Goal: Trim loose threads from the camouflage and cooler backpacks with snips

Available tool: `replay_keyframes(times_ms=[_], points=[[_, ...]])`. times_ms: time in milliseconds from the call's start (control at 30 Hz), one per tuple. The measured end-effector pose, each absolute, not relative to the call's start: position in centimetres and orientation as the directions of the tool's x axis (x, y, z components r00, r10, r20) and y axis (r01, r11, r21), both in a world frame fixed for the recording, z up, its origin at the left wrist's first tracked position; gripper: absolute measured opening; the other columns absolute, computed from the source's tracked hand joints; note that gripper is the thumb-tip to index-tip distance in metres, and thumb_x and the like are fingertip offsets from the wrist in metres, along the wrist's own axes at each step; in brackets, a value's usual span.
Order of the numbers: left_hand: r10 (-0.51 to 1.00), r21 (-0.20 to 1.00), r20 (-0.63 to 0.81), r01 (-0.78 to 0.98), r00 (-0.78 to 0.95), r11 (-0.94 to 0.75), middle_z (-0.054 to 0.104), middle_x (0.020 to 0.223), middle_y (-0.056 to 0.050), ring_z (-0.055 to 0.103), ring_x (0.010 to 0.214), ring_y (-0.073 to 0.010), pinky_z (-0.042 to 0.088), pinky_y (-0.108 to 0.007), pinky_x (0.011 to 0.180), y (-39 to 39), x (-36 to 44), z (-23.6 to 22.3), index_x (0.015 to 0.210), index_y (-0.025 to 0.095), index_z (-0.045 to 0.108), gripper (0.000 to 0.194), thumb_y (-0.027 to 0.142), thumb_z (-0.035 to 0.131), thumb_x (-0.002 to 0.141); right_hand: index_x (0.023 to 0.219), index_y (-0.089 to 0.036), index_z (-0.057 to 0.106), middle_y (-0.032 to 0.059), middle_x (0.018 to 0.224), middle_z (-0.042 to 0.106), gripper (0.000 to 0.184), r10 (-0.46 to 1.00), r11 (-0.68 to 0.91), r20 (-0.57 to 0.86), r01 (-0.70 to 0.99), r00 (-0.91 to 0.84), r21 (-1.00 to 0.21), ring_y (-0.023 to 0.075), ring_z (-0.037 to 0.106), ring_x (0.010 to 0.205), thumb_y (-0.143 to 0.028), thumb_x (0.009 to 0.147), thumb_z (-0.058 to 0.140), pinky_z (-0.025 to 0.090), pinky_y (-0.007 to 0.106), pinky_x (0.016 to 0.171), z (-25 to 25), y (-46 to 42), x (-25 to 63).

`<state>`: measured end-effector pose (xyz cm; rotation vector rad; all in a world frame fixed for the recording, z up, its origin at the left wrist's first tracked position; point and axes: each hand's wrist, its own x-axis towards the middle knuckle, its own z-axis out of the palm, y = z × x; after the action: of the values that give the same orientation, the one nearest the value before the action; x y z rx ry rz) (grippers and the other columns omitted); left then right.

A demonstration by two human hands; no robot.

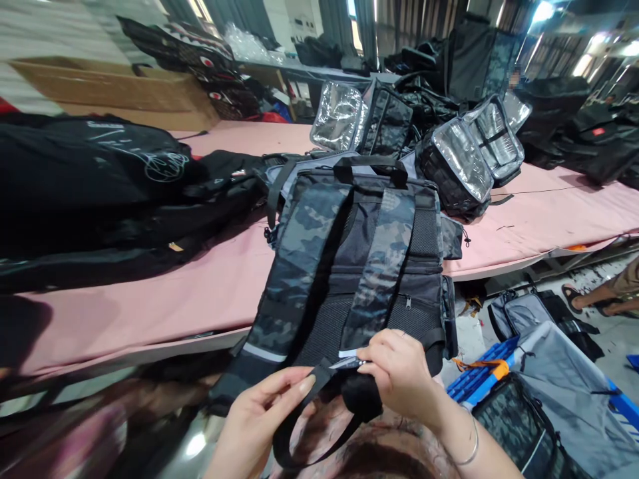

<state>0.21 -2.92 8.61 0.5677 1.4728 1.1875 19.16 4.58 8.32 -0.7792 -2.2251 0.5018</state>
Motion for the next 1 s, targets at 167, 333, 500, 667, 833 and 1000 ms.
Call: replay_keyframes(times_ms=[167,333,500,667,833,1000], points=[[0.837,0.88,-0.461,-0.276,-0.295,0.388,0.064,0.058,0.001,0.053,0.046,-0.0086,0.042,-0.017,0.047,-2.8,-0.4,7.6,0.074,0.015,0.068,0.04,0.044,0.079,0.049,0.091,-0.018,0.062,0.0064,0.083,0.062,0.019,0.662,0.727,0.435,0.381,-0.61,-0.572,0.016,0.057,0.076,-0.025,0.09,0.044,0.045,0.028,0.068,8.3,4.4,19.5],[0.861,0.887,-0.444,-0.26,-0.249,0.382,0.063,0.061,0.001,0.053,0.051,-0.0089,0.043,-0.018,0.05,-3.0,0.0,7.5,0.073,0.015,0.068,0.036,0.044,0.076,0.054,0.091,-0.018,0.062,0.0068,0.082,0.061,0.018,0.643,0.732,0.405,0.365,-0.65,-0.575,0.0168,0.056,0.076,-0.025,0.09,0.046,0.042,0.029,0.068,8.2,4.4,19.8],[0.915,0.923,-0.38,-0.127,-0.134,0.364,0.061,0.054,-0.001,0.053,0.051,-0.0105,0.041,-0.019,0.049,-4.0,-0.4,7.9,0.072,0.014,0.068,0.029,0.043,0.067,0.067,0.082,-0.02,0.061,0.0028,0.076,0.06,0.007,0.575,0.534,0.297,0.075,-0.763,-0.842,0.0138,0.056,0.071,-0.025,0.084,0.057,0.041,0.024,0.063,8.6,4.4,20.6],[0.973,0.944,0.029,0.326,-0.229,0.048,0.068,0.087,-0.006,0.062,0.084,-0.0191,0.048,-0.03,0.077,-4.7,-4.9,8.1,0.081,0.02,0.07,0.027,0.039,0.051,0.08,0.084,-0.021,0.061,0.0027,0.078,0.057,0.012,0.571,0.324,0.17,0.029,-0.803,-0.946,0.0148,0.053,0.071,-0.032,0.085,0.057,0.04,0.025,0.064,8.5,4.2,20.4],[0.792,0.657,0.284,0.711,-0.541,0.25,0.066,0.103,-0.01,0.059,0.098,-0.0262,0.044,-0.042,0.089,-5.6,-10.2,5.4,0.1,0.02,0.064,0.039,0.048,0.05,0.078,0.09,-0.022,0.059,0.0027,0.082,0.055,0.01,0.666,0.319,0.116,0.141,-0.737,-0.937,0.0165,0.053,0.076,-0.028,0.085,0.053,0.04,0.027,0.069,8.2,4.1,19.1],[0.918,0.688,0.102,0.693,-0.384,0.214,0.068,0.074,-0.001,0.063,0.071,-0.0168,0.049,-0.026,0.066,-7.3,-5.9,2.8,0.072,0.024,0.065,0.029,0.042,0.046,0.083,0.096,-0.024,0.057,0.0018,0.089,0.057,0.013,0.74,0.385,0.177,0.193,-0.649,-0.902,0.0152,0.054,0.082,-0.021,0.085,0.051,0.041,0.025,0.074,9.1,3.8,17.2]])
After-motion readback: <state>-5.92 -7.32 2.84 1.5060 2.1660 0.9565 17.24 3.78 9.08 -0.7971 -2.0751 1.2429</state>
